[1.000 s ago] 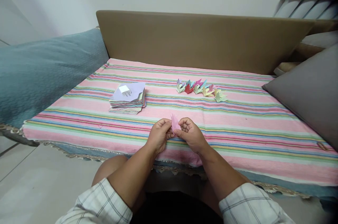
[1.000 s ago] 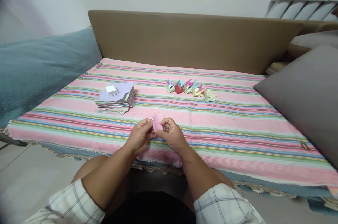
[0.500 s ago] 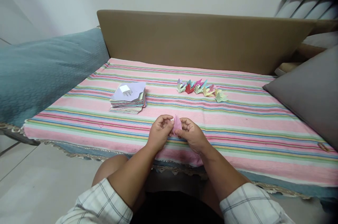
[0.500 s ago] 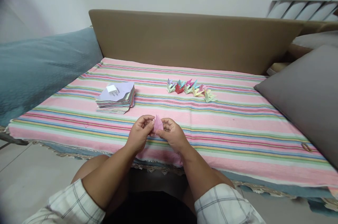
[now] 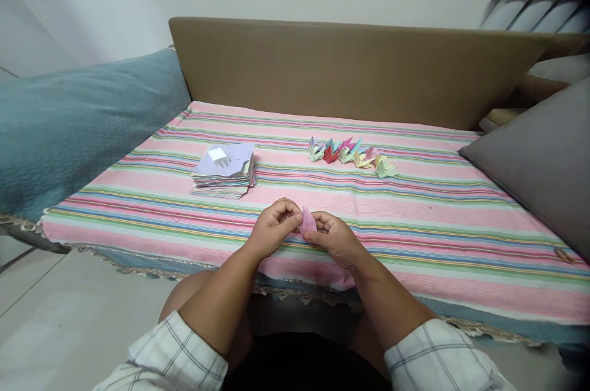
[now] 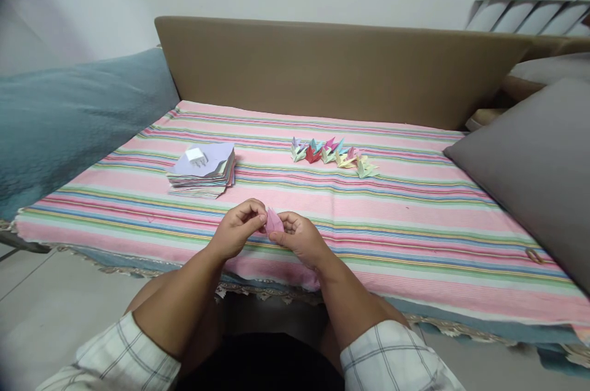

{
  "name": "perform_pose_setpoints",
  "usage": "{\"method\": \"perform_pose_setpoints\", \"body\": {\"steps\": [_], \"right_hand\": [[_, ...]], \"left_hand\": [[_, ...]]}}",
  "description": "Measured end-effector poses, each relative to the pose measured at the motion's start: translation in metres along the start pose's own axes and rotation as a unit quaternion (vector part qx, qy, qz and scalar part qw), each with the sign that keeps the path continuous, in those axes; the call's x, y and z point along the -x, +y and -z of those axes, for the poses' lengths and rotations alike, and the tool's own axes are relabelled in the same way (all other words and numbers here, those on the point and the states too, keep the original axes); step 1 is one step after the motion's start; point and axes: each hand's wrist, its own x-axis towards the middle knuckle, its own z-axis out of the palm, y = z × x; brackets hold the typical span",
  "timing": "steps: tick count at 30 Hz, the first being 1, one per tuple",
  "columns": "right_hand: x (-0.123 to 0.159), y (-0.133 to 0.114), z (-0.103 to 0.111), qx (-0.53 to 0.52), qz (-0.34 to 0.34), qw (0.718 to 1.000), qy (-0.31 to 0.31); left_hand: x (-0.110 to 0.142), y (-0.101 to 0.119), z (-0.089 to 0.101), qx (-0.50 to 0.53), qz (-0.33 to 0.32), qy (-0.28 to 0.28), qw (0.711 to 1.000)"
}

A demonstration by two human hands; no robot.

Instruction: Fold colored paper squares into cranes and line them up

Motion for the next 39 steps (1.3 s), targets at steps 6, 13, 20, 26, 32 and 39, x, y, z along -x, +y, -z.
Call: {"method": "perform_pose_setpoints", "body": {"steps": [6, 13, 20, 26, 32, 39], "right_hand": [[0.0, 0.001, -0.001, 0.017, 0.0, 1.0, -0.004], [-0.001, 0.005, -0.001, -0.003, -0.009, 1.0, 0.013], [0.003, -0.001, -0.005, -0.021, -0.018, 1.0, -0.014], [0.003, 0.0, -0.002, -0.017, 0.002, 0.999, -0.03], [0.003, -0.001, -0.002, 0.005, -0.003, 1.0, -0.031], [0.003, -0.005, -0.005, -0.006, -0.008, 0.999, -0.041]], "left_hand": [[0.0, -0.002, -0.005, 0.171, 0.156, 0.017, 0.973], [0.0, -0.004, -0.007, 0.212, 0.168, 0.028, 0.962], [0.001, -0.005, -0.003, 0.234, 0.195, -0.002, 0.953], [0.002, -0.003, -0.001, 0.248, 0.219, -0.015, 0.943], [0.003, -0.001, -0.003, 0.235, 0.209, -0.01, 0.949], [0.003, -0.003, -0.003, 0.198, 0.167, -0.008, 0.966]]}}
